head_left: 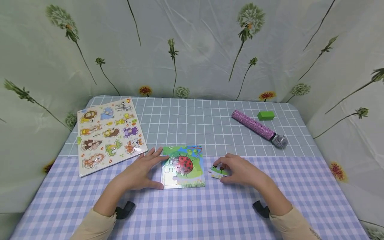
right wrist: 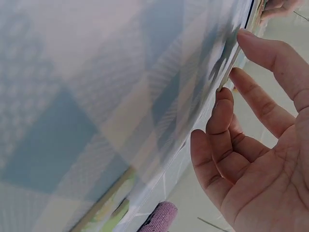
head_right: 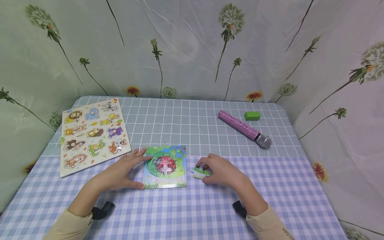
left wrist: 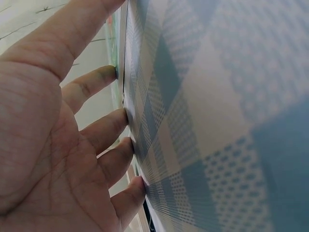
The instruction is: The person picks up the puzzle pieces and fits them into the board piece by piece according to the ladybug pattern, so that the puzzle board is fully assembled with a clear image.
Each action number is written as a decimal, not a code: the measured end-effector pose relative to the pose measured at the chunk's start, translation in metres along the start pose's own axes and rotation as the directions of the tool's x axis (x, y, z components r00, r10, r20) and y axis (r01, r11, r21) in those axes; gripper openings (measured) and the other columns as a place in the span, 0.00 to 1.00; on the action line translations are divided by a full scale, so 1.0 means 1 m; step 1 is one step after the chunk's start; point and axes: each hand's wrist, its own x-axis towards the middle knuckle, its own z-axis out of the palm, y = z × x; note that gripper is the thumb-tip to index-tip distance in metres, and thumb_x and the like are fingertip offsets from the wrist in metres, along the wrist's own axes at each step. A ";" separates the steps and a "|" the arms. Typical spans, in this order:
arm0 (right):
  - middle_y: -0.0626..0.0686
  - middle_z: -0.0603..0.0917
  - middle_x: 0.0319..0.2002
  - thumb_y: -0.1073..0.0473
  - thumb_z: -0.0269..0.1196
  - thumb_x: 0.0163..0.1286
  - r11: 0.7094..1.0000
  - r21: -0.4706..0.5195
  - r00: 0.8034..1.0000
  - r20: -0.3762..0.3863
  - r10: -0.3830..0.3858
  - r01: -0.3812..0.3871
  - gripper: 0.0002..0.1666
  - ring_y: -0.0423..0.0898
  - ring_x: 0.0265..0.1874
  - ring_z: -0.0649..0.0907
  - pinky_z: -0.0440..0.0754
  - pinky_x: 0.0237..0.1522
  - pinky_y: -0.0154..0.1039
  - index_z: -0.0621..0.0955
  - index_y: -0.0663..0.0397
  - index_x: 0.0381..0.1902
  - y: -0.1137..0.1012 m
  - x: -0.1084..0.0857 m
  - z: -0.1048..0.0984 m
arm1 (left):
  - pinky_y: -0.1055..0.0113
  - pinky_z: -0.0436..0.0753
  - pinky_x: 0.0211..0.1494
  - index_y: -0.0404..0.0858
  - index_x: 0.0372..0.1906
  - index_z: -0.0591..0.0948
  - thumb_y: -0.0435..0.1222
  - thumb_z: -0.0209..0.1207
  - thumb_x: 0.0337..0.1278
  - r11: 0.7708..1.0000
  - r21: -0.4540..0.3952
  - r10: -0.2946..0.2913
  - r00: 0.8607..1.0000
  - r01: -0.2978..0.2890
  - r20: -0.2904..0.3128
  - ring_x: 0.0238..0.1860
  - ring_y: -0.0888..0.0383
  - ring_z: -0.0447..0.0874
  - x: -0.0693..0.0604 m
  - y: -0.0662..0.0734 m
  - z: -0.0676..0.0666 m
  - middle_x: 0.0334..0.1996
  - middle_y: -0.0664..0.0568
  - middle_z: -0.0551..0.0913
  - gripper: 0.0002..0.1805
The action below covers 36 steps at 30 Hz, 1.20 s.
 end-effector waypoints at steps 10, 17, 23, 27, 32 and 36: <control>0.44 0.85 0.44 0.55 0.79 0.62 0.997 -0.008 0.997 -0.020 -0.078 0.078 0.26 0.40 0.45 0.85 0.86 0.48 0.39 0.88 0.47 0.59 -0.015 0.009 0.004 | 0.23 0.54 0.82 0.49 0.81 0.71 0.58 0.81 0.47 1.000 -0.013 -0.004 1.000 0.004 -0.002 0.86 0.31 0.50 0.000 -0.002 0.001 0.87 0.40 0.56 0.55; 0.45 0.85 0.44 0.54 0.79 0.62 0.988 -0.017 0.988 -0.015 -0.151 0.151 0.26 0.40 0.45 0.85 0.87 0.49 0.39 0.88 0.48 0.58 -0.027 0.018 0.008 | 0.24 0.54 0.82 0.49 0.81 0.71 0.58 0.81 0.47 1.000 -0.005 -0.006 1.000 0.006 0.001 0.86 0.30 0.50 0.001 -0.002 0.001 0.87 0.40 0.56 0.55; 0.44 0.85 0.42 0.55 0.79 0.61 0.983 -0.019 0.983 -0.010 -0.183 0.182 0.25 0.39 0.41 0.84 0.85 0.45 0.35 0.88 0.48 0.57 -0.035 0.025 0.011 | 0.23 0.54 0.82 0.50 0.81 0.71 0.58 0.80 0.47 1.000 -0.011 -0.011 1.000 0.011 0.006 0.87 0.31 0.49 0.000 -0.001 0.001 0.87 0.41 0.55 0.55; 0.43 0.84 0.41 0.55 0.78 0.61 0.981 -0.028 0.981 -0.009 -0.195 0.194 0.24 0.38 0.41 0.83 0.84 0.45 0.35 0.88 0.47 0.56 -0.039 0.029 0.014 | 0.24 0.53 0.83 0.50 0.81 0.71 0.58 0.81 0.47 1.000 -0.018 -0.012 1.000 0.012 0.005 0.87 0.31 0.49 -0.001 -0.001 0.001 0.87 0.41 0.55 0.55; 0.42 0.84 0.42 0.55 0.79 0.61 0.979 -0.026 0.979 0.000 -0.202 0.202 0.25 0.38 0.41 0.82 0.84 0.45 0.34 0.88 0.46 0.58 -0.044 0.035 0.017 | 0.23 0.54 0.82 0.49 0.81 0.71 0.58 0.81 0.47 1.000 -0.019 -0.011 1.000 0.011 0.000 0.86 0.31 0.50 -0.001 0.000 0.001 0.87 0.40 0.56 0.55; 0.43 0.84 0.41 0.55 0.79 0.61 0.978 -0.029 0.978 0.007 -0.207 0.208 0.26 0.37 0.39 0.81 0.82 0.42 0.33 0.89 0.46 0.58 -0.048 0.038 0.020 | 0.23 0.54 0.82 0.50 0.81 0.71 0.59 0.80 0.47 1.000 -0.018 -0.013 1.000 0.013 0.002 0.86 0.31 0.50 -0.001 0.000 0.000 0.87 0.40 0.56 0.55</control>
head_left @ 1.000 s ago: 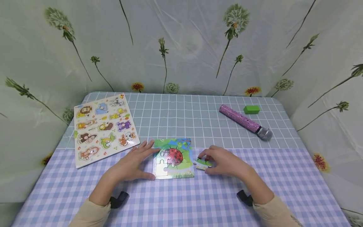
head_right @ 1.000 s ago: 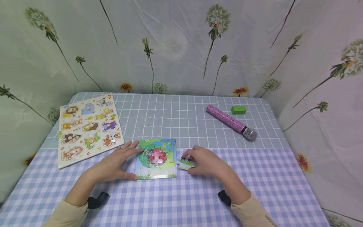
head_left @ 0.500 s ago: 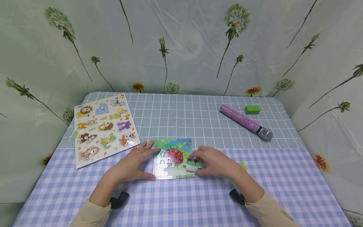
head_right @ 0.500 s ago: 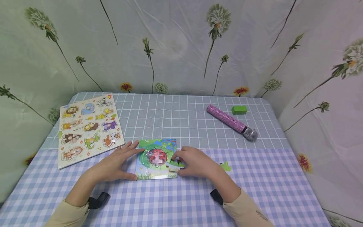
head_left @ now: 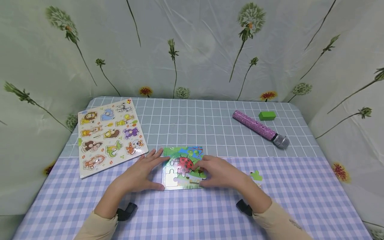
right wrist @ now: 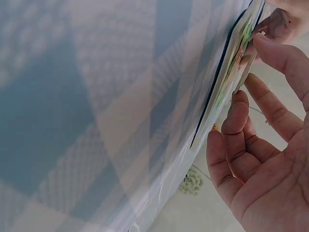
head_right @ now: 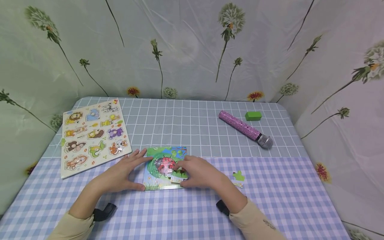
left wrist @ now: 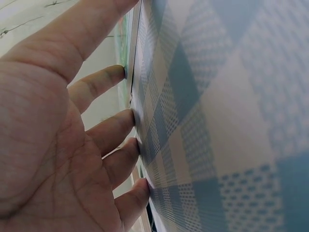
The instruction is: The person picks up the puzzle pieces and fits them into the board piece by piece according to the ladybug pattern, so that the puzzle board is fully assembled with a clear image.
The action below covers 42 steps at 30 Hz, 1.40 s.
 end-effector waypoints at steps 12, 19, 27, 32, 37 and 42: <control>0.44 0.87 0.45 0.53 0.80 0.62 0.998 -0.017 0.998 0.012 -0.062 0.062 0.25 0.36 0.40 0.80 0.83 0.45 0.33 0.89 0.46 0.57 -0.009 0.012 0.006 | 0.23 0.53 0.83 0.50 0.81 0.70 0.59 0.80 0.47 1.000 -0.009 -0.006 1.000 0.006 0.005 0.86 0.31 0.50 0.000 0.001 0.000 0.87 0.40 0.55 0.55; 0.44 0.87 0.44 0.54 0.80 0.61 0.991 -0.076 0.994 0.024 -0.111 0.112 0.23 0.37 0.39 0.79 0.83 0.46 0.34 0.90 0.46 0.54 -0.015 0.018 0.008 | 0.24 0.53 0.83 0.51 0.81 0.70 0.60 0.80 0.47 1.000 -0.013 -0.018 1.000 0.018 0.009 0.87 0.32 0.50 0.000 0.000 0.000 0.87 0.41 0.55 0.55; 0.43 0.88 0.47 0.53 0.79 0.62 0.988 -0.096 0.992 0.043 -0.115 0.119 0.22 0.37 0.42 0.81 0.85 0.50 0.36 0.90 0.44 0.55 -0.020 0.024 0.009 | 0.24 0.52 0.83 0.52 0.81 0.70 0.60 0.80 0.47 1.000 -0.014 -0.019 1.000 0.019 0.009 0.87 0.33 0.50 0.000 -0.001 0.001 0.88 0.42 0.55 0.55; 0.43 0.87 0.46 0.53 0.79 0.62 0.987 -0.106 0.992 0.054 -0.115 0.120 0.22 0.36 0.41 0.79 0.83 0.47 0.33 0.91 0.44 0.55 -0.020 0.026 0.009 | 0.24 0.52 0.83 0.52 0.81 0.70 0.60 0.80 0.46 1.000 -0.009 -0.018 1.000 0.018 0.010 0.87 0.33 0.50 0.001 -0.001 0.001 0.88 0.43 0.55 0.55; 0.43 0.87 0.47 0.53 0.79 0.63 0.990 -0.084 0.991 0.070 -0.111 0.116 0.22 0.36 0.43 0.81 0.84 0.50 0.34 0.90 0.44 0.56 -0.020 0.028 0.010 | 0.25 0.52 0.84 0.52 0.81 0.70 0.59 0.80 0.46 1.000 -0.007 -0.023 1.000 0.023 0.012 0.87 0.33 0.49 0.001 -0.001 0.000 0.88 0.43 0.54 0.55; 0.43 0.87 0.47 0.53 0.80 0.64 0.992 -0.069 0.991 0.093 -0.100 0.107 0.23 0.37 0.44 0.80 0.85 0.52 0.34 0.90 0.44 0.57 -0.021 0.029 0.010 | 0.25 0.52 0.84 0.52 0.81 0.70 0.59 0.81 0.47 1.000 -0.013 -0.025 1.000 0.025 0.009 0.87 0.33 0.49 0.000 0.000 0.000 0.88 0.43 0.55 0.55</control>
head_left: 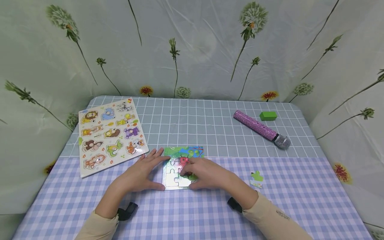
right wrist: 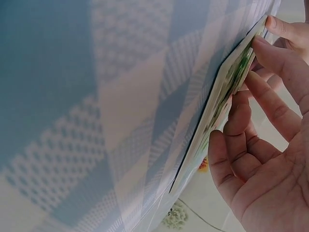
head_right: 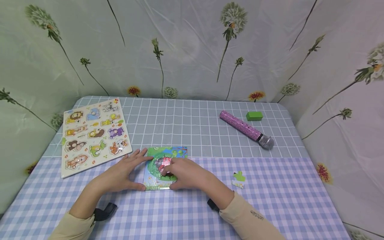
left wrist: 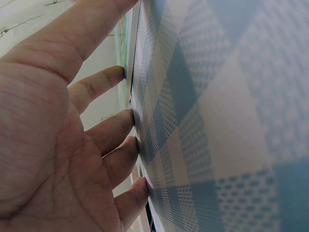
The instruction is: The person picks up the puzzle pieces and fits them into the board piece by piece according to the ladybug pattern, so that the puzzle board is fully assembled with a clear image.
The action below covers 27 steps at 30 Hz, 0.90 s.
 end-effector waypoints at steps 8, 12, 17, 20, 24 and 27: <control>0.44 0.87 0.48 0.53 0.80 0.64 1.000 0.004 1.000 0.016 -0.001 0.001 0.23 0.37 0.45 0.81 0.85 0.54 0.35 0.90 0.44 0.57 0.001 0.003 -0.001 | 0.25 0.52 0.84 0.52 0.81 0.70 0.59 0.80 0.47 1.000 0.002 0.006 1.000 -0.006 -0.002 0.87 0.33 0.50 0.000 -0.001 0.001 0.88 0.42 0.55 0.55; 0.44 0.88 0.48 0.54 0.80 0.64 1.000 0.015 1.000 0.024 -0.006 0.006 0.23 0.38 0.46 0.81 0.85 0.54 0.35 0.90 0.44 0.57 0.002 0.005 -0.001 | 0.25 0.52 0.84 0.52 0.81 0.70 0.60 0.80 0.47 1.000 0.008 0.006 1.000 -0.006 -0.001 0.87 0.33 0.50 0.000 -0.001 0.002 0.88 0.42 0.54 0.55; 0.43 0.89 0.48 0.56 0.80 0.63 0.999 0.034 0.999 0.030 -0.011 0.010 0.22 0.38 0.46 0.81 0.85 0.54 0.33 0.91 0.45 0.56 0.002 0.007 -0.002 | 0.25 0.52 0.84 0.52 0.81 0.70 0.59 0.80 0.47 1.000 0.002 0.005 1.000 -0.005 0.000 0.87 0.33 0.49 0.000 -0.001 0.001 0.88 0.42 0.54 0.55; 0.43 0.89 0.48 0.56 0.80 0.63 0.999 0.052 0.999 0.034 -0.006 0.004 0.22 0.37 0.46 0.80 0.84 0.54 0.33 0.91 0.46 0.56 0.002 0.007 -0.002 | 0.25 0.52 0.84 0.52 0.81 0.70 0.59 0.80 0.47 1.000 0.000 0.004 1.000 -0.004 0.000 0.87 0.33 0.49 0.000 -0.001 0.000 0.88 0.42 0.54 0.55; 0.43 0.90 0.47 0.56 0.81 0.63 0.998 0.067 0.999 0.032 -0.010 0.008 0.22 0.37 0.46 0.80 0.84 0.53 0.32 0.91 0.47 0.55 0.003 0.008 -0.002 | 0.25 0.52 0.84 0.52 0.81 0.71 0.59 0.81 0.47 1.000 0.001 0.001 1.000 -0.001 0.002 0.87 0.33 0.49 0.000 0.000 0.000 0.88 0.42 0.54 0.55; 0.43 0.90 0.46 0.57 0.81 0.62 0.997 0.071 0.999 0.029 -0.015 0.013 0.22 0.38 0.45 0.80 0.84 0.51 0.31 0.91 0.47 0.55 0.003 0.009 -0.002 | 0.25 0.52 0.84 0.52 0.81 0.70 0.59 0.81 0.47 1.000 0.002 0.003 1.000 -0.003 0.002 0.87 0.33 0.49 0.000 -0.001 0.001 0.88 0.42 0.54 0.55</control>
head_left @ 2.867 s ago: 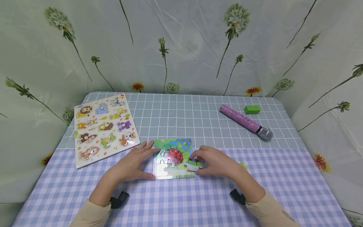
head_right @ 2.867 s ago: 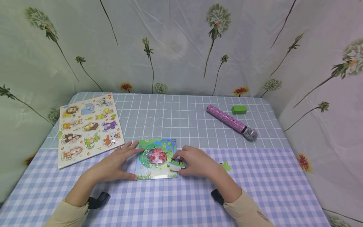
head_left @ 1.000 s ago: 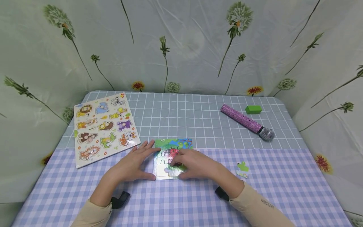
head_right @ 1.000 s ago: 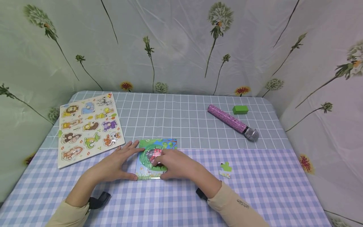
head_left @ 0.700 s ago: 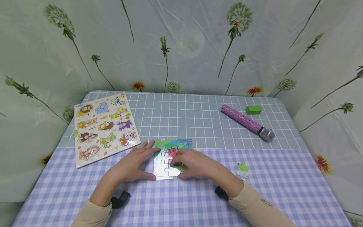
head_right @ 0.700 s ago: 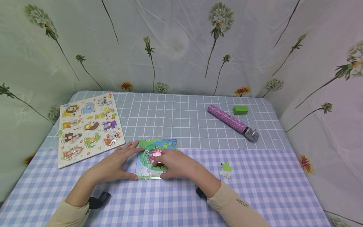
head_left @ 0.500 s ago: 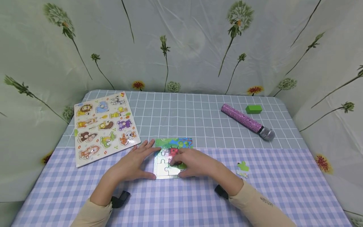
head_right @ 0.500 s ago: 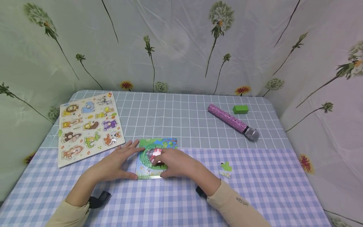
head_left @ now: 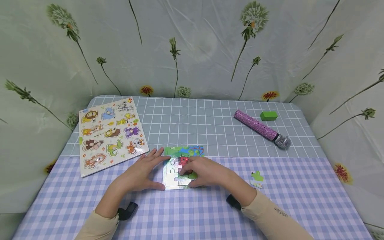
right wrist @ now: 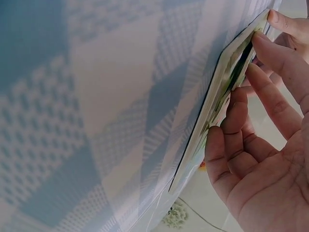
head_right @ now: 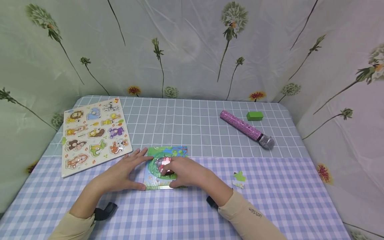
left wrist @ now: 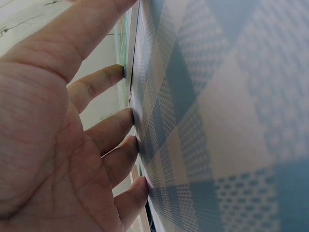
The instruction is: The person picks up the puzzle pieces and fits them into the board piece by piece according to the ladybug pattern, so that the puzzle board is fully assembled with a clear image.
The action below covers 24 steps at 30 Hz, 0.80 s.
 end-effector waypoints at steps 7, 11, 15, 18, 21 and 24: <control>0.44 0.89 0.45 0.58 0.82 0.61 1.000 0.026 1.000 0.006 0.001 -0.002 0.22 0.38 0.44 0.80 0.83 0.50 0.30 0.91 0.49 0.54 -0.001 0.001 -0.001 | 0.24 0.53 0.83 0.51 0.81 0.71 0.60 0.80 0.47 1.000 0.004 0.013 1.000 -0.013 -0.007 0.87 0.32 0.50 0.001 -0.001 0.001 0.88 0.42 0.55 0.55; 0.44 0.88 0.44 0.58 0.82 0.61 0.999 0.039 1.000 0.004 0.001 -0.001 0.22 0.38 0.44 0.80 0.83 0.49 0.29 0.91 0.49 0.54 0.000 0.001 -0.001 | 0.24 0.54 0.83 0.50 0.81 0.71 0.59 0.80 0.46 1.000 0.006 0.013 1.000 -0.013 -0.012 0.87 0.32 0.50 0.001 0.000 0.000 0.87 0.42 0.55 0.55; 0.43 0.87 0.43 0.59 0.82 0.61 0.999 0.044 1.000 0.000 0.003 -0.003 0.22 0.37 0.43 0.80 0.82 0.49 0.29 0.91 0.48 0.54 0.001 0.000 -0.001 | 0.23 0.55 0.82 0.50 0.80 0.72 0.58 0.81 0.46 1.000 0.007 0.017 1.000 -0.017 -0.023 0.86 0.32 0.51 0.001 0.001 0.001 0.87 0.41 0.56 0.55; 0.43 0.87 0.42 0.59 0.82 0.60 0.999 0.041 1.000 -0.003 0.001 -0.001 0.22 0.37 0.43 0.80 0.82 0.49 0.30 0.91 0.48 0.54 0.001 0.000 -0.001 | 0.23 0.55 0.82 0.50 0.80 0.72 0.59 0.81 0.46 1.000 0.009 0.024 0.999 -0.024 -0.030 0.86 0.31 0.52 0.001 0.002 0.000 0.87 0.41 0.57 0.54; 0.43 0.87 0.43 0.58 0.82 0.61 0.999 0.033 1.000 -0.004 -0.003 0.003 0.22 0.37 0.43 0.80 0.82 0.49 0.30 0.91 0.47 0.54 0.002 0.001 0.000 | 0.23 0.55 0.82 0.50 0.80 0.72 0.60 0.81 0.45 1.000 0.005 0.024 0.999 -0.023 -0.028 0.86 0.31 0.53 0.001 0.002 0.000 0.87 0.40 0.57 0.55; 0.43 0.87 0.43 0.57 0.82 0.61 1.000 0.030 1.000 -0.002 -0.002 0.002 0.22 0.37 0.42 0.80 0.81 0.48 0.29 0.91 0.47 0.54 0.002 0.001 0.000 | 0.23 0.56 0.81 0.50 0.80 0.72 0.60 0.81 0.45 1.000 0.007 0.026 0.999 -0.026 -0.027 0.86 0.30 0.53 0.001 0.002 0.000 0.86 0.40 0.58 0.55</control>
